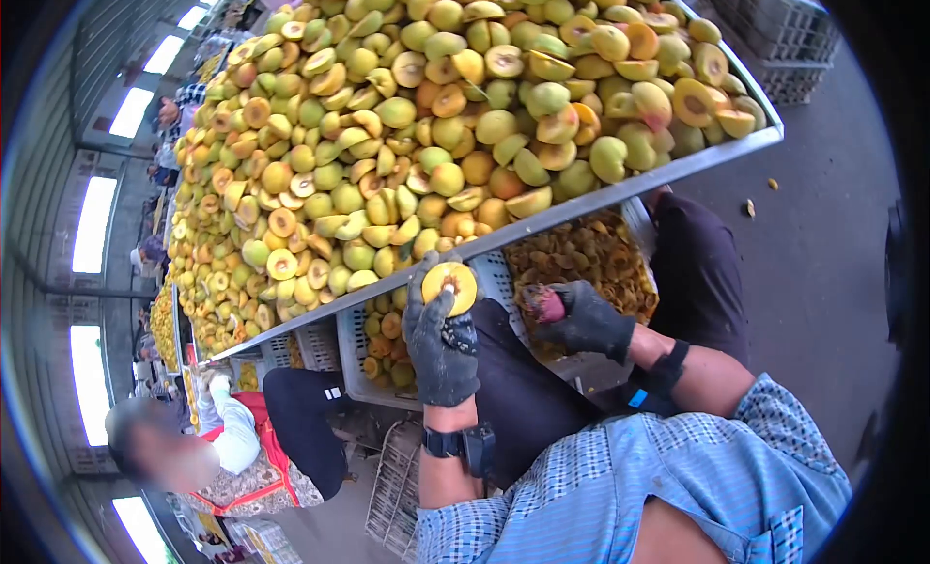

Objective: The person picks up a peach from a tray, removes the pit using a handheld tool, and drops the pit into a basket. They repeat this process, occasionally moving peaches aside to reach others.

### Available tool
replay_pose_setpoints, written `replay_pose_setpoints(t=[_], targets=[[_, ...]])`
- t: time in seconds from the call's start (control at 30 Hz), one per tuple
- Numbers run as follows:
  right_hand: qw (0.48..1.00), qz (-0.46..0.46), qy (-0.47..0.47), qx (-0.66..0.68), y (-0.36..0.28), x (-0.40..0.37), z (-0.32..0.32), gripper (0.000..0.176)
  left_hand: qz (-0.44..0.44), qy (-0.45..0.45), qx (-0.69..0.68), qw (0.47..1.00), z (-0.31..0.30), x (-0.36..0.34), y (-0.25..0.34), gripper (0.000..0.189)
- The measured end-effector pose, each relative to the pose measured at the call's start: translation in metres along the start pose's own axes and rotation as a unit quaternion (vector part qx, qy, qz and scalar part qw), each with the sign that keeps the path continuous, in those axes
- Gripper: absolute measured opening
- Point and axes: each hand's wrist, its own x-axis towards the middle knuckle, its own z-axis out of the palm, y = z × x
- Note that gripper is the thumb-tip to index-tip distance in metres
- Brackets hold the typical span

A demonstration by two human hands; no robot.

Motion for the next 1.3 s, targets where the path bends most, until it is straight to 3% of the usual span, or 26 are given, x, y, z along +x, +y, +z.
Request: replay_pose_setpoints(t=[0.1, 0.13, 0.17, 0.2, 0.27, 0.33, 0.4, 0.43, 0.5, 0.6, 0.7, 0.77, 0.8, 0.83, 0.93, 1.0, 1.03, 1.07, 1.1, 1.13, 1.2, 1.23, 1.3], targets=[[0.998, -0.053, -0.008, 0.015, -0.012, -0.012, 0.009, 0.019, -0.004, 0.041, 0.044, 0.998, 0.022, -0.043, -0.017, 0.046], [0.996, -0.087, -0.007, 0.012, -0.015, -0.014, 0.01, 0.02, 0.154, 0.002, 0.337, 0.929, 0.022, -0.049, -0.022, 0.046], [0.994, -0.107, 0.006, -0.015, -0.016, -0.016, 0.01, 0.026, 0.298, -0.043, 0.587, 0.752, 0.025, -0.052, -0.026, 0.045], [0.994, -0.105, 0.013, -0.012, -0.015, -0.017, 0.009, 0.026, 0.296, -0.051, 0.587, 0.752, 0.032, -0.053, -0.03, 0.045], [0.995, -0.032, 0.044, -0.079, -0.016, -0.017, 0.004, 0.024, 0.22, -0.02, 0.505, 0.834, 0.047, -0.053, -0.035, 0.041], [0.994, -0.041, 0.059, -0.086, -0.022, -0.02, -0.003, 0.02, 0.182, -0.012, 0.541, 0.821, 0.059, -0.052, -0.034, 0.04], [0.993, -0.048, 0.094, -0.047, -0.024, -0.02, -0.005, 0.019, 0.272, -0.049, 0.604, 0.747, 0.067, -0.049, -0.031, 0.03], [0.994, -0.044, 0.095, -0.043, -0.023, -0.02, -0.006, 0.019, 0.257, -0.054, 0.576, 0.774, 0.071, -0.049, -0.034, 0.03], [0.999, 0.007, 0.049, -0.022, -0.019, -0.019, -0.01, 0.043, 0.25, -0.036, 0.604, 0.756, 0.084, -0.054, -0.036, 0.034], [1.0, 0.006, 0.028, 0.003, -0.02, -0.02, -0.006, 0.041, 0.244, -0.01, 0.632, 0.735, 0.086, -0.049, -0.042, 0.032], [1.0, -0.009, 0.022, 0.013, -0.017, -0.016, -0.007, 0.038, 0.123, 0.03, 0.365, 0.922, 0.084, -0.042, -0.045, 0.032], [0.999, -0.011, 0.045, 0.006, -0.011, -0.011, -0.002, 0.036, 0.038, 0.054, 0.157, 0.985, 0.087, -0.034, -0.046, 0.034], [0.999, -0.01, 0.046, 0.007, -0.008, -0.011, 0.0, 0.036, -0.007, 0.064, 0.048, 0.997, 0.089, -0.031, -0.048, 0.035], [0.998, -0.018, 0.057, 0.031, -0.012, -0.011, -0.002, 0.036, 0.025, 0.057, 0.114, 0.992, 0.102, -0.032, -0.045, 0.044], [0.991, -0.067, 0.062, 0.101, -0.014, -0.013, -0.002, 0.034, 0.054, 0.036, 0.204, 0.977, 0.111, -0.033, -0.037, 0.04], [0.994, -0.006, 0.007, 0.105, -0.017, -0.016, -0.005, 0.029, 0.074, 0.04, 0.227, 0.97, 0.106, -0.032, -0.04, 0.038], [0.994, -0.008, 0.006, 0.106, -0.021, -0.02, -0.01, 0.029, 0.09, 0.013, 0.294, 0.951, 0.102, -0.031, -0.04, 0.035], [0.99, 0.054, -0.062, 0.117, -0.029, -0.023, -0.017, 0.027, 0.106, -0.014, 0.36, 0.927, 0.101, -0.029, -0.038, 0.033], [0.977, 0.113, -0.13, 0.127, -0.034, -0.024, -0.022, 0.026, 0.06, 0.006, 0.346, 0.936, 0.106, -0.03, -0.035, 0.033], [0.977, 0.105, -0.134, 0.127, -0.016, -0.021, -0.013, 0.026, 0.068, 0.008, 0.349, 0.935, 0.106, -0.029, -0.033, 0.033], [0.936, -0.058, -0.123, 0.326, 0.029, -0.006, 0.012, 0.03, -0.056, -0.066, 0.094, 0.992, 0.106, -0.026, -0.028, 0.038], [0.914, -0.054, -0.157, 0.37, 0.006, -0.014, 0.0, 0.043, -0.009, -0.093, 0.058, 0.994, 0.097, -0.021, -0.041, 0.042], [0.925, -0.035, -0.201, 0.32, 0.008, -0.011, -0.014, 0.045, -0.01, -0.139, 0.024, 0.99, 0.092, -0.018, -0.042, 0.041]])
